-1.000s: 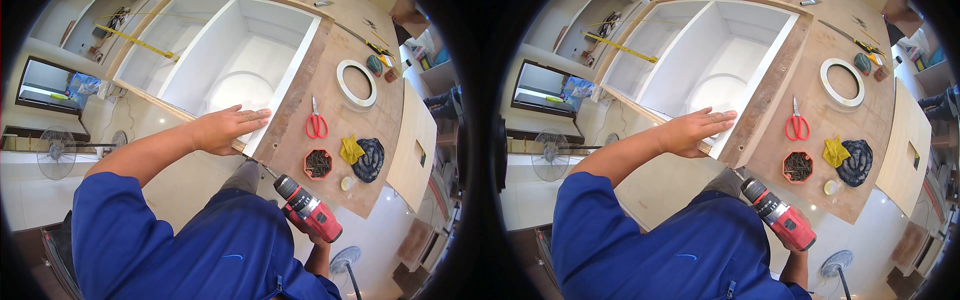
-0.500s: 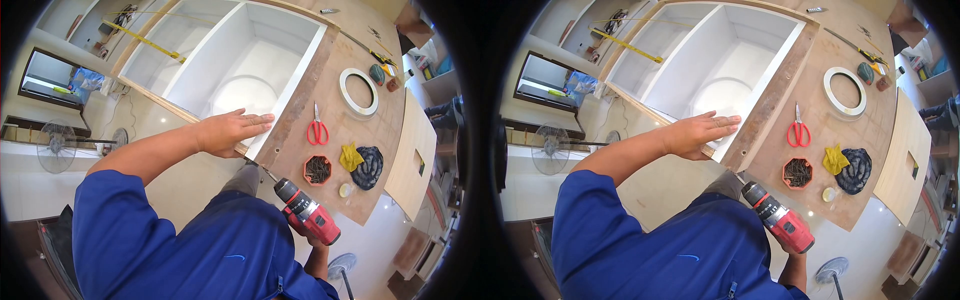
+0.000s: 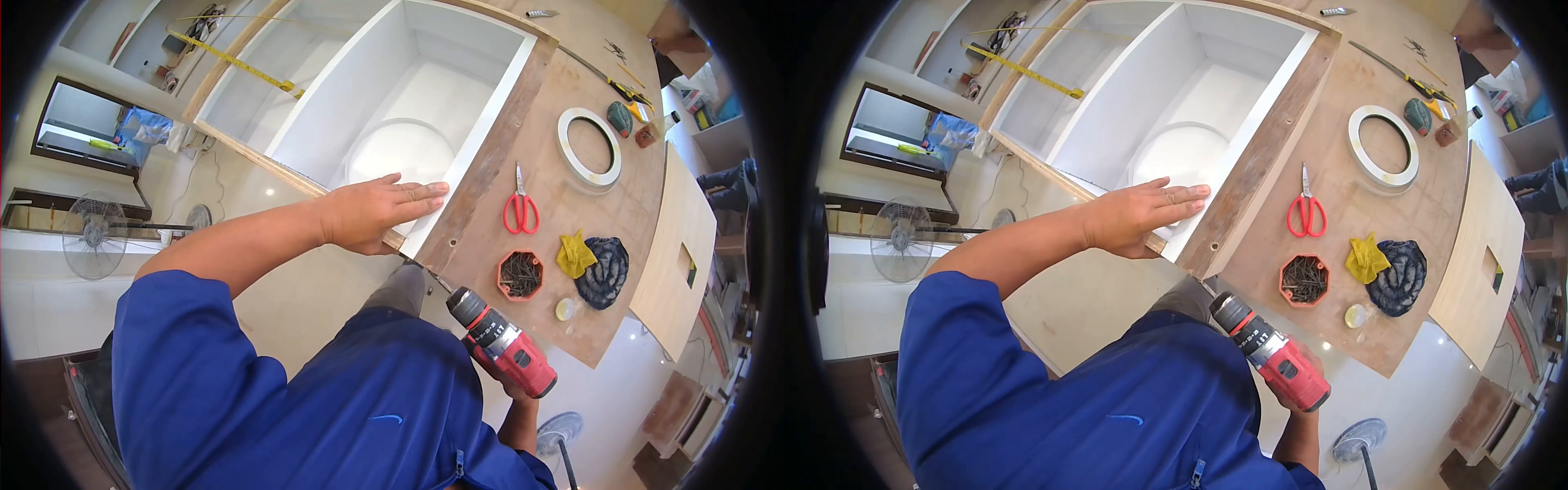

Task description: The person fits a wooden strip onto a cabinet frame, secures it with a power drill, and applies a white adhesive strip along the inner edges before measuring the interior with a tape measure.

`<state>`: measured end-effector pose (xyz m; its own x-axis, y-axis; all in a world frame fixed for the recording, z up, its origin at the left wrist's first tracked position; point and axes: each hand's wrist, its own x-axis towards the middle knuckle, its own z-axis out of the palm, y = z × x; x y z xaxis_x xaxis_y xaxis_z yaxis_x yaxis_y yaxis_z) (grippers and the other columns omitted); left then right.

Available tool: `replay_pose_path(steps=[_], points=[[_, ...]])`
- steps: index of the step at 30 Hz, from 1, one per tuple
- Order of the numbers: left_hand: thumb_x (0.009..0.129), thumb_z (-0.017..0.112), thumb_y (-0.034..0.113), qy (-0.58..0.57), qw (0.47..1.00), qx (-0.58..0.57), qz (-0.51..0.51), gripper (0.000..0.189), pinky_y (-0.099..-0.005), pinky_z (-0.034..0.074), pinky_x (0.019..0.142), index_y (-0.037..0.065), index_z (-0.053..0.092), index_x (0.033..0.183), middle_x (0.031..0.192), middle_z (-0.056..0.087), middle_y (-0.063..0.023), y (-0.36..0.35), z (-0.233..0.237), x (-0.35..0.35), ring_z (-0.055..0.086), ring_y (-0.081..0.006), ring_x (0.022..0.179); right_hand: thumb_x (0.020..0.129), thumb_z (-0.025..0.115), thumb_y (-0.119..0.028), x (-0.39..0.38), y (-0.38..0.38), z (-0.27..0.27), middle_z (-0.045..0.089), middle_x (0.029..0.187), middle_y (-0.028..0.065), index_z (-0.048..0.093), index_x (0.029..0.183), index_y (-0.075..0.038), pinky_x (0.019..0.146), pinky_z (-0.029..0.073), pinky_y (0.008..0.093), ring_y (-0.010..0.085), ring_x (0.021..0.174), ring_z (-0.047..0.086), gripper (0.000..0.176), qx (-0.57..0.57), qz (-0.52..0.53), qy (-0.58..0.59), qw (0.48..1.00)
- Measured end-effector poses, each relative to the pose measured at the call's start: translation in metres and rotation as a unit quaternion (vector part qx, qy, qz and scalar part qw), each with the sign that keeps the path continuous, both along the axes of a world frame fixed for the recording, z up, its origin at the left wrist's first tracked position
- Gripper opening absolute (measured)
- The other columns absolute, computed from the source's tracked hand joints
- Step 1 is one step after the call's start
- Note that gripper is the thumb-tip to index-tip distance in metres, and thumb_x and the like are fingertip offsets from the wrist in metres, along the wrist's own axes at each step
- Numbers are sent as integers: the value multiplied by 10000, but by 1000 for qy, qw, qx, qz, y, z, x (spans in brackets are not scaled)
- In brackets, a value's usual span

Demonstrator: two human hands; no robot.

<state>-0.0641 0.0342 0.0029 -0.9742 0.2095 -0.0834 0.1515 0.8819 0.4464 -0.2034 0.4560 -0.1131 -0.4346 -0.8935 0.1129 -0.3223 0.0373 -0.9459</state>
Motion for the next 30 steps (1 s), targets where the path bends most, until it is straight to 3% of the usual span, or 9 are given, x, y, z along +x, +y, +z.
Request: replay_pose_path(steps=[3, 24, 27, 30], points=[[695, 889, 186, 3, 999, -31, 5, 1022, -592, 423, 1152, 93, 362, 1565, 1677, 323, -86, 2, 4, 0, 416, -270, 1485, 792, 879, -206, 2, -1, 7, 705, 1238, 121, 602, 1339, 6, 970, 556, 373, 263, 1126, 697, 649, 13, -15, -59, 998], [716, 876, 184, -14, 999, -34, 12, 999, -582, 408, 1175, 101, 358, 1566, 1689, 298, -67, 3, 6, -1, 401, -259, 1495, 800, 862, -208, 11, -5, -3, 715, 1209, 130, 636, 1305, -6, 961, 556, 380, 278, 1102, 708, 589, 16, -35, -58, 998], [722, 877, 196, -17, 999, -34, 10, 1007, -581, 410, 1176, 114, 346, 1574, 1694, 287, -59, 3, 6, -1, 395, -260, 1498, 800, 869, -213, 8, -7, 0, 716, 1213, 132, 637, 1304, -5, 965, 555, 377, 276, 1103, 708, 592, 10, -12, -26, 1000], [621, 912, 114, -17, 1000, -18, 11, 1177, -616, 397, 1175, 124, 272, 1608, 1693, 287, -95, 3, 3, 0, 363, -291, 1521, 801, 874, -218, 11, -6, -4, 714, 1221, 132, 627, 1316, -2, 970, 553, 373, 271, 1105, 707, 611, 9, -12, -43, 999]])
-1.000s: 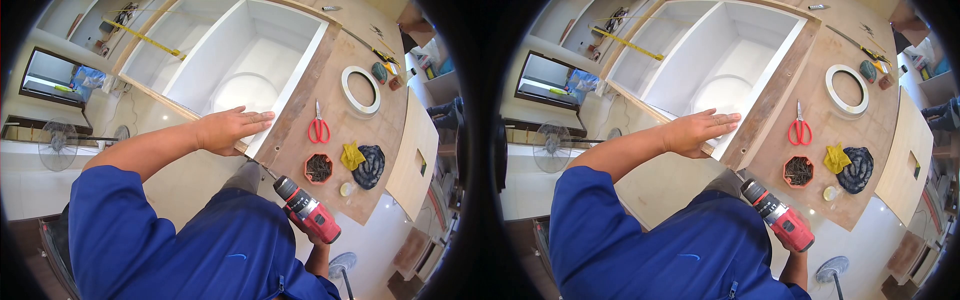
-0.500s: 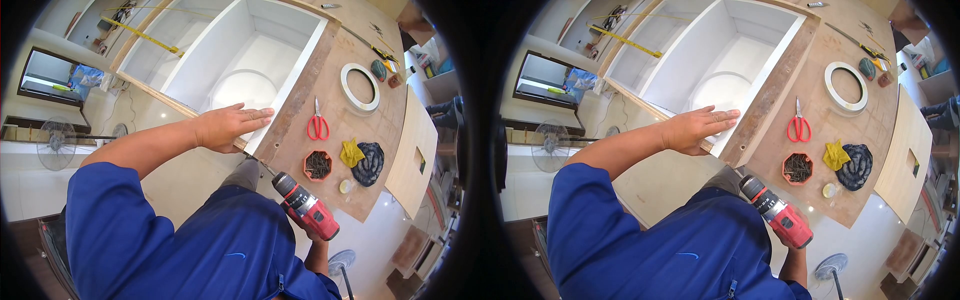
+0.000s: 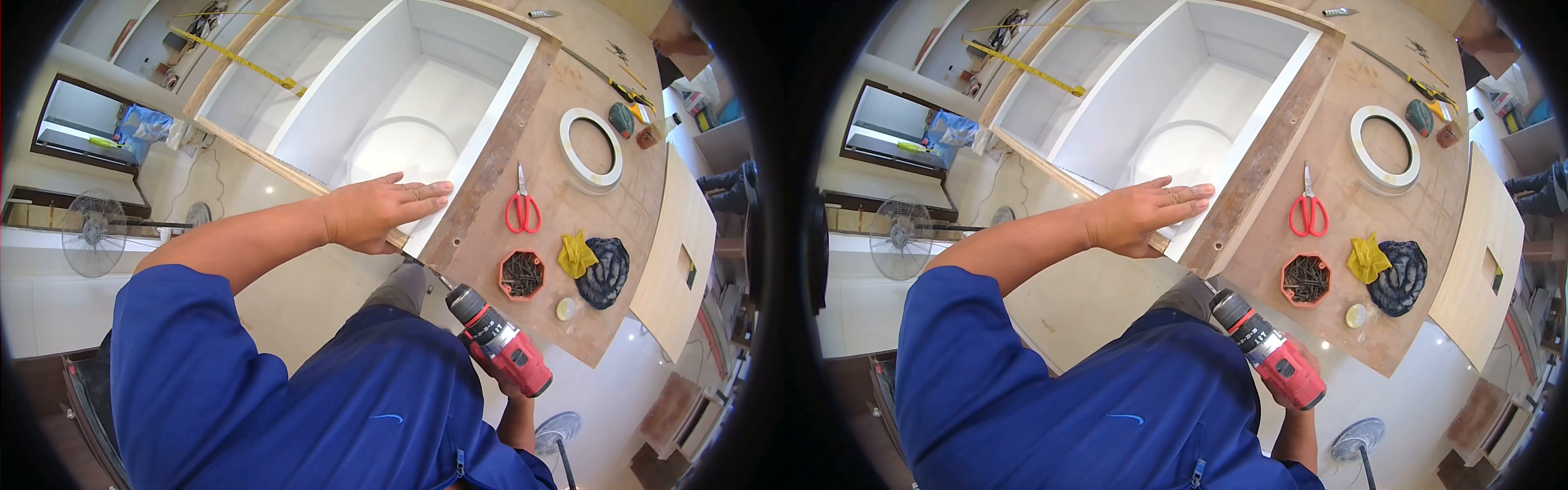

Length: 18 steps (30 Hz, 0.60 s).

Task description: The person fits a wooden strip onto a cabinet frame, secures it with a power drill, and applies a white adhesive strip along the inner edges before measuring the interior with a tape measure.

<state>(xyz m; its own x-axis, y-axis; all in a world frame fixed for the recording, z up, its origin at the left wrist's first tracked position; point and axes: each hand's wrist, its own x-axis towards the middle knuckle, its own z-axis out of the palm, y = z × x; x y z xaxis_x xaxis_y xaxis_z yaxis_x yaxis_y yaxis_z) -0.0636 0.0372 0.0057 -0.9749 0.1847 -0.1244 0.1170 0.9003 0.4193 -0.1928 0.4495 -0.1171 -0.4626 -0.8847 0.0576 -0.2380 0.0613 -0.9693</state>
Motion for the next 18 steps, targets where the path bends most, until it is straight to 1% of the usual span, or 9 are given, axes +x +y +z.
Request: replay_pose_path(steps=[2, 3, 6, 7, 9, 12, 15, 18], points=[[620, 914, 116, 0, 1000, -1, -2, 1180, -618, 398, 1173, 123, 269, 1607, 1692, 285, -100, 0, 1, 0, 360, -294, 1522, 797, 879, -216, 3, 1, -5, 713, 1224, 130, 616, 1329, 1, 973, 552, 371, 267, 1105, 706, 632, -1, -2, -29, 1000], [619, 915, 117, -2, 1000, -1, -3, 1182, -619, 399, 1172, 123, 268, 1607, 1692, 284, -103, 0, 1, -2, 359, -295, 1523, 794, 882, -215, 2, 1, -7, 712, 1226, 128, 611, 1335, 3, 973, 552, 371, 264, 1105, 706, 643, -7, 1, -22, 1000], [720, 876, 196, 11, 1000, -26, -9, 998, -573, 428, 1161, 86, 354, 1564, 1691, 291, -75, 0, 2, -2, 394, -262, 1499, 785, 891, -211, 3, 1, -9, 712, 1230, 125, 599, 1347, 5, 974, 552, 371, 255, 1106, 704, 669, -13, 7, 12, 1000], [719, 874, 192, 9, 1000, -26, -10, 995, -574, 428, 1160, 84, 357, 1562, 1690, 293, -77, 0, 3, -2, 394, -263, 1499, 782, 894, -209, 4, 2, -10, 712, 1230, 124, 599, 1348, 4, 975, 552, 370, 253, 1108, 704, 673, -7, 8, 33, 999], [716, 871, 186, 4, 1000, -24, -11, 989, -574, 429, 1159, 80, 363, 1557, 1688, 297, -81, 1, 5, -3, 393, -265, 1500, 780, 897, -205, 4, 2, -10, 713, 1231, 125, 599, 1348, 5, 975, 552, 370, 251, 1111, 703, 675, 8, 9, 39, 999], [714, 865, 177, 1, 1000, -29, -9, 982, -573, 424, 1164, 84, 368, 1556, 1688, 299, -79, 1, 4, -2, 392, -264, 1500, 782, 896, -198, 5, 1, -2, 714, 1230, 127, 599, 1347, 7, 975, 553, 371, 251, 1116, 702, 670, 20, 8, 15, 1000], [642, 897, 117, 12, 1000, -6, -7, 1110, -615, 422, 1153, 98, 315, 1587, 1678, 318, -113, 0, 1, -1, 380, -303, 1511, 782, 895, -188, 4, -2, 2, 715, 1231, 129, 596, 1348, 12, 976, 552, 371, 252, 1119, 702, 671, 20, 10, 22, 1000], [643, 895, 119, 6, 1000, -13, -3, 1099, -607, 420, 1159, 97, 325, 1583, 1678, 319, -109, 1, 3, -1, 381, -297, 1512, 783, 894, -181, 7, -1, 1, 714, 1236, 134, 594, 1348, 16, 977, 552, 371, 254, 1120, 702, 669, 29, 3, 26, 999]])
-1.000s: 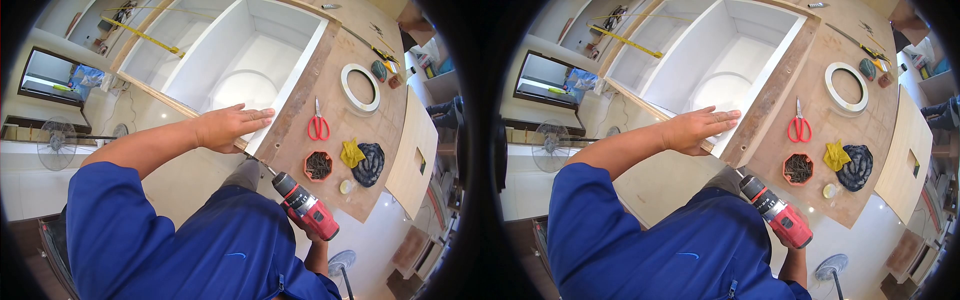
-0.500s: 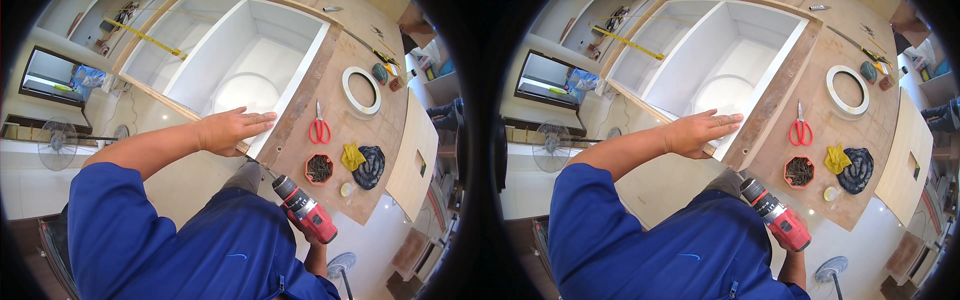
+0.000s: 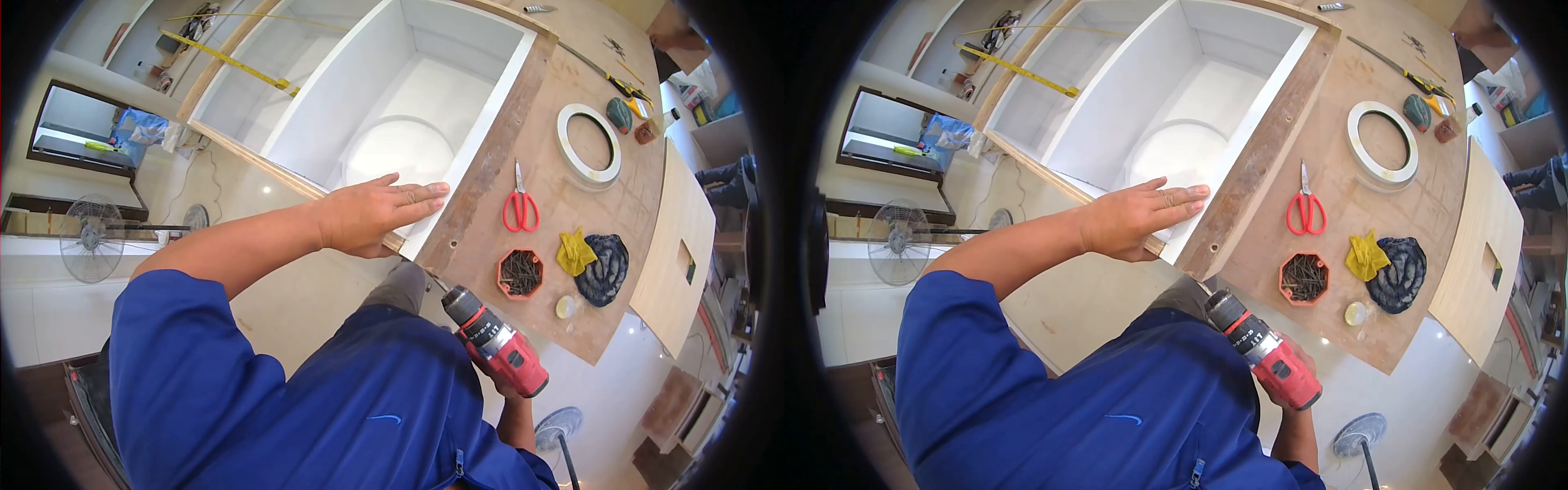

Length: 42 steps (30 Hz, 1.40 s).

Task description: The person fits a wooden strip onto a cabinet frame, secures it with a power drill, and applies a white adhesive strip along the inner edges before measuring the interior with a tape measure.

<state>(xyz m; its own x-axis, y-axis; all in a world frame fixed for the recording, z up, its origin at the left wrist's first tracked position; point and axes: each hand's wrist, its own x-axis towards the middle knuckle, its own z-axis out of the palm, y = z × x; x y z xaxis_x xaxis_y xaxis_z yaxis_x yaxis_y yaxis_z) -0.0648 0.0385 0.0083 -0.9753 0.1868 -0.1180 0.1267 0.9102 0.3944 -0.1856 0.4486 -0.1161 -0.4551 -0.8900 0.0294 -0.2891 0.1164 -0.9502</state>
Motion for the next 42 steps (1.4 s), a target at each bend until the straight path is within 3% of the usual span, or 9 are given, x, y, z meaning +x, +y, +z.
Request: replay_pose_path(steps=[5, 11, 18, 29, 42], points=[[643, 893, 113, -4, 1000, -2, 4, 1097, -596, 417, 1165, 95, 328, 1582, 1681, 314, -104, 0, -1, 2, 378, -295, 1513, 794, 887, -177, -4, -4, 0, 709, 1257, 145, 595, 1348, 13, 969, 557, 372, 258, 1120, 707, 655, -52, 11, 12, 999], [681, 865, 117, -4, 1000, -13, 2, 1042, -578, 419, 1166, 92, 336, 1579, 1687, 298, -81, 1, 2, 0, 400, -269, 1495, 802, 881, -171, -3, -10, 1, 708, 1262, 139, 592, 1355, 15, 958, 561, 364, 250, 1106, 714, 652, -16, 21, 98, 995], [696, 864, 133, 6, 1000, -22, 0, 1010, -567, 422, 1166, 84, 351, 1564, 1687, 292, -71, 3, 0, 1, 418, -263, 1479, 803, 880, -176, -1, -11, 1, 713, 1224, 128, 599, 1358, -2, 953, 562, 367, 260, 1099, 711, 646, -8, -2, -44, 999], [680, 900, 160, 18, 1000, -16, -7, 1130, -596, 414, 1166, 86, 259, 1608, 1690, 280, -107, 3, -7, 0, 377, -302, 1506, 825, 835, -254, -5, -18, -20, 712, 1214, 146, 684, 1244, -60, 952, 559, 419, 344, 1101, 703, 486, -26, 28, 115, 993], [677, 907, 181, 23, 1000, -18, -1, 1123, -606, 402, 1171, 97, 273, 1600, 1689, 276, -114, 2, -10, 2, 387, -311, 1497, 812, 836, -252, 3, -31, -4, 720, 1190, 156, 692, 1230, -68, 940, 560, 442, 362, 1090, 700, 479, 16, -7, 81, 997]])
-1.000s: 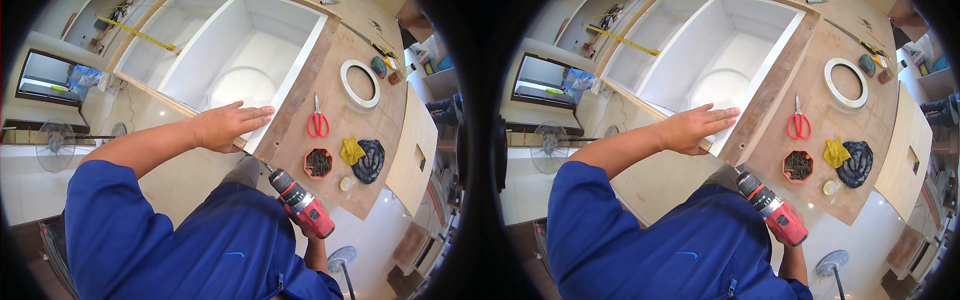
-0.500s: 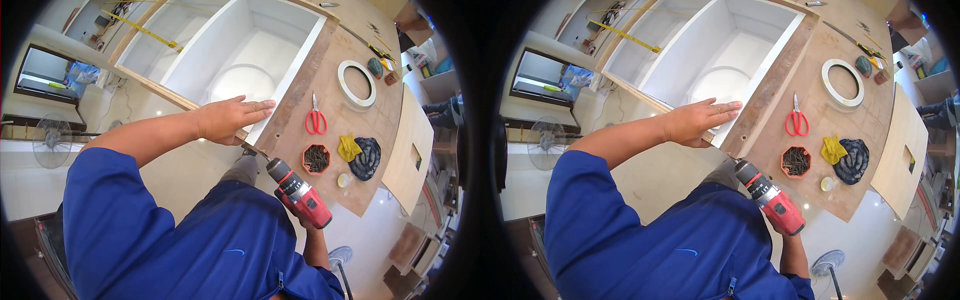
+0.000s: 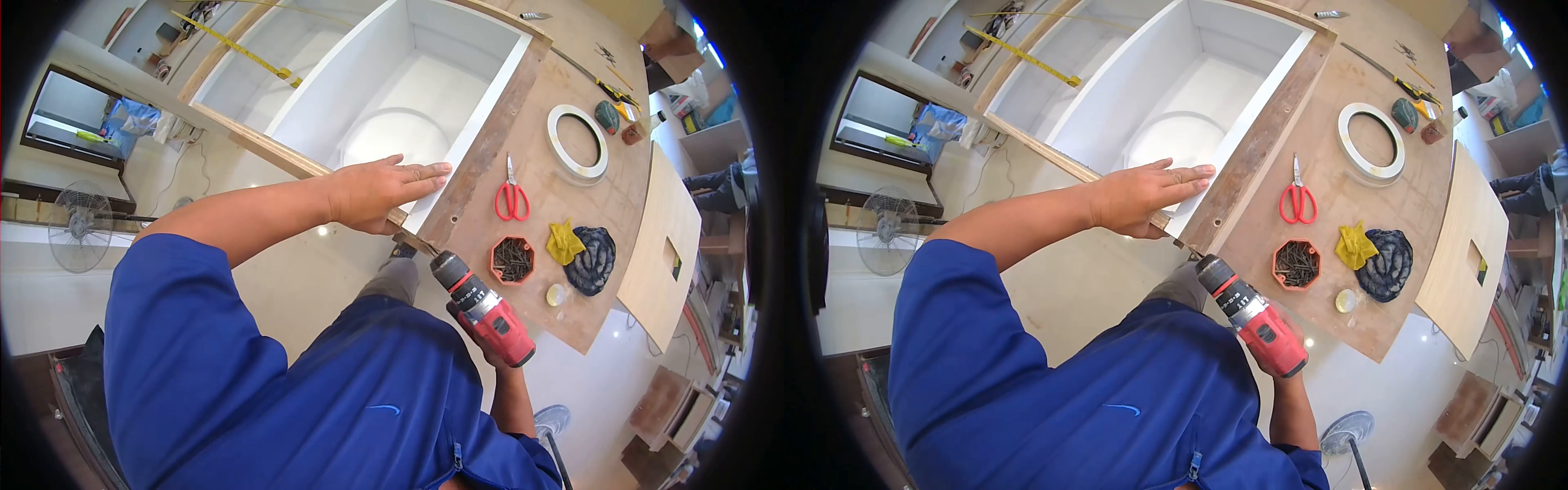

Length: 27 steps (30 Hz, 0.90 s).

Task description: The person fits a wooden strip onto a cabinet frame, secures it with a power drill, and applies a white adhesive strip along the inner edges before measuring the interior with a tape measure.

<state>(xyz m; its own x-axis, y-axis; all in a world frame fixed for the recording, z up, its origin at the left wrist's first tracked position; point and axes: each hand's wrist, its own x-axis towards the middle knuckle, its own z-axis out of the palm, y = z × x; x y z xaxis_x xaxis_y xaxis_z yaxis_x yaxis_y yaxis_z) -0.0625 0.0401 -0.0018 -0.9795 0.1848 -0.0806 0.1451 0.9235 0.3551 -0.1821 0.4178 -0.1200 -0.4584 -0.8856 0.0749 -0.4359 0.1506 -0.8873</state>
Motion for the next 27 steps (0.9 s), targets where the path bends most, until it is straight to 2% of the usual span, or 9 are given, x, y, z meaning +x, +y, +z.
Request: replay_pose_path(steps=[6, 8, 10, 14, 16, 18, 21, 24, 27], points=[[667, 917, 192, -3, 1000, 0, -1, 1138, -606, 398, 1173, 92, 278, 1603, 1689, 277, -111, 0, 1, -1, 401, -313, 1488, 763, 909, -186, 6, 7, -13, 713, 1210, 153, 669, 1244, -22, 953, 553, 417, 314, 1092, 698, 561, -32, -10, 17, 999], [664, 917, 189, -8, 1000, -4, 3, 1134, -607, 400, 1172, 91, 284, 1600, 1687, 282, -110, 2, 2, -1, 404, -312, 1487, 735, 935, -163, 9, 0, 0, 712, 1213, 155, 664, 1242, -8, 965, 547, 413, 305, 1100, 695, 595, -47, -48, -12, 998], [666, 915, 190, -3, 1000, -7, 0, 1127, -607, 401, 1170, 90, 289, 1597, 1686, 287, -106, 1, 5, -3, 409, -310, 1484, 728, 940, -164, 9, 0, -1, 710, 1222, 157, 661, 1248, -5, 987, 540, 410, 312, 1122, 690, 612, -62, -49, -93, 993], [680, 910, 205, 5, 1000, -4, 0, 1109, -608, 403, 1165, 95, 293, 1595, 1688, 291, -91, -1, 1, 0, 414, -306, 1481, 743, 929, -142, 11, -1, -5, 706, 1239, 158, 648, 1277, 7, 1018, 529, 399, 313, 1162, 681, 622, -77, -64, -154, 983], [687, 909, 213, -2, 1000, -6, 2, 1101, -608, 396, 1170, 99, 296, 1594, 1689, 290, -86, -1, 1, -1, 410, -302, 1484, 745, 927, -141, 9, 0, -4, 708, 1243, 158, 641, 1295, 8, 1025, 526, 396, 307, 1167, 679, 637, -46, -45, -103, 993], [691, 909, 219, -8, 1000, -10, 8, 1094, -605, 381, 1182, 101, 301, 1592, 1689, 292, -81, 1, 4, -2, 403, -294, 1489, 751, 915, -192, 1, -1, 9, 713, 1238, 164, 632, 1326, 3, 1013, 534, 401, 318, 1157, 688, 670, -55, 5, 55, 997], [713, 899, 259, -25, 999, -39, 13, 1048, -595, 346, 1202, 104, 331, 1579, 1683, 307, -84, 3, 11, -1, 395, -278, 1496, 771, 872, -218, 1, 22, 26, 719, 1216, 176, 641, 1321, 1, 975, 552, 409, 338, 1121, 708, 636, 1, 18, 148, 989], [734, 886, 314, 25, 996, -88, 15, 985, -583, 325, 1208, 100, 377, 1550, 1659, 352, -83, 6, 11, 2, 405, -263, 1488, 785, 819, -201, 10, 64, 26, 725, 1195, 183, 660, 1297, 6, 942, 565, 417, 356, 1089, 721, 574, -67, -12, 78, 995], [741, 878, 358, 68, 982, -167, 63, 954, -580, 338, 1192, 92, 400, 1523, 1627, 399, -81, 18, 14, 12, 432, -263, 1465, 787, 796, -166, 30, 99, 28, 733, 1175, 182, 674, 1269, 16, 923, 573, 412, 351, 1064, 730, 529, -41, -47, 54, 997]])
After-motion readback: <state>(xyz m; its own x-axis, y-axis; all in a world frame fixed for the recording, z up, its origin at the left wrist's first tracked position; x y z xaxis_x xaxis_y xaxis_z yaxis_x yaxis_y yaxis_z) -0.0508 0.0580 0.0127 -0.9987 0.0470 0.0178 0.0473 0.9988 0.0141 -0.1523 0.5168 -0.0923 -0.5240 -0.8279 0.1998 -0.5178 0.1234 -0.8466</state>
